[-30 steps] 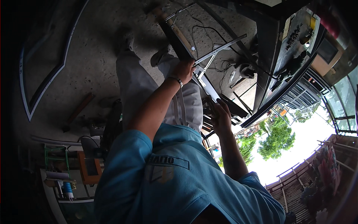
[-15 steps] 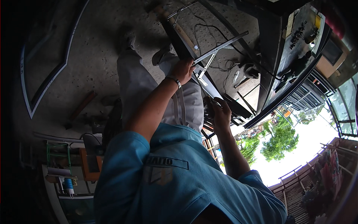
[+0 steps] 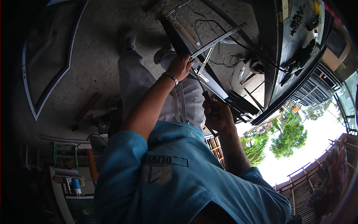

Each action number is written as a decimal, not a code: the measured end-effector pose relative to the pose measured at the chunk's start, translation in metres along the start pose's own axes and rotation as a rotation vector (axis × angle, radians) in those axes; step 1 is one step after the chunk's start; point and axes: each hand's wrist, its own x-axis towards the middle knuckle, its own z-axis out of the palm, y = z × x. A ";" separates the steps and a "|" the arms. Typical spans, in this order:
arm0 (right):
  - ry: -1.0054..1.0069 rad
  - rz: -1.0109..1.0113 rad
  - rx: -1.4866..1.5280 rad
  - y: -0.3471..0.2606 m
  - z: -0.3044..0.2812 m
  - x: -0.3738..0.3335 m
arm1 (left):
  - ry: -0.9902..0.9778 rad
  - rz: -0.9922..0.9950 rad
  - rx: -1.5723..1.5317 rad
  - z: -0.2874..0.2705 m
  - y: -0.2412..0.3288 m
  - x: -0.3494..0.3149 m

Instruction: The recorder is assembling and drilling metal window frame components in a workshop environment.

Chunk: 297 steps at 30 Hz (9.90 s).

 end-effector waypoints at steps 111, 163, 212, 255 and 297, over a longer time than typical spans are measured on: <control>-0.403 -1.031 -1.557 -0.184 -0.200 -0.031 | 0.733 -0.161 -0.051 0.207 0.003 -0.042; -0.255 -1.086 -1.888 -0.158 -0.208 0.003 | 0.652 -0.241 -0.180 0.215 0.027 -0.045; -0.031 -1.003 -2.598 -0.113 -0.139 -0.027 | 0.701 -0.366 -0.259 0.217 0.030 -0.033; -0.153 -1.193 -2.238 -0.130 -0.147 -0.084 | 0.549 -0.416 -0.151 0.217 0.019 -0.032; 0.888 -1.967 -1.158 -0.408 -0.160 -0.064 | 0.580 0.278 0.422 0.064 0.352 0.146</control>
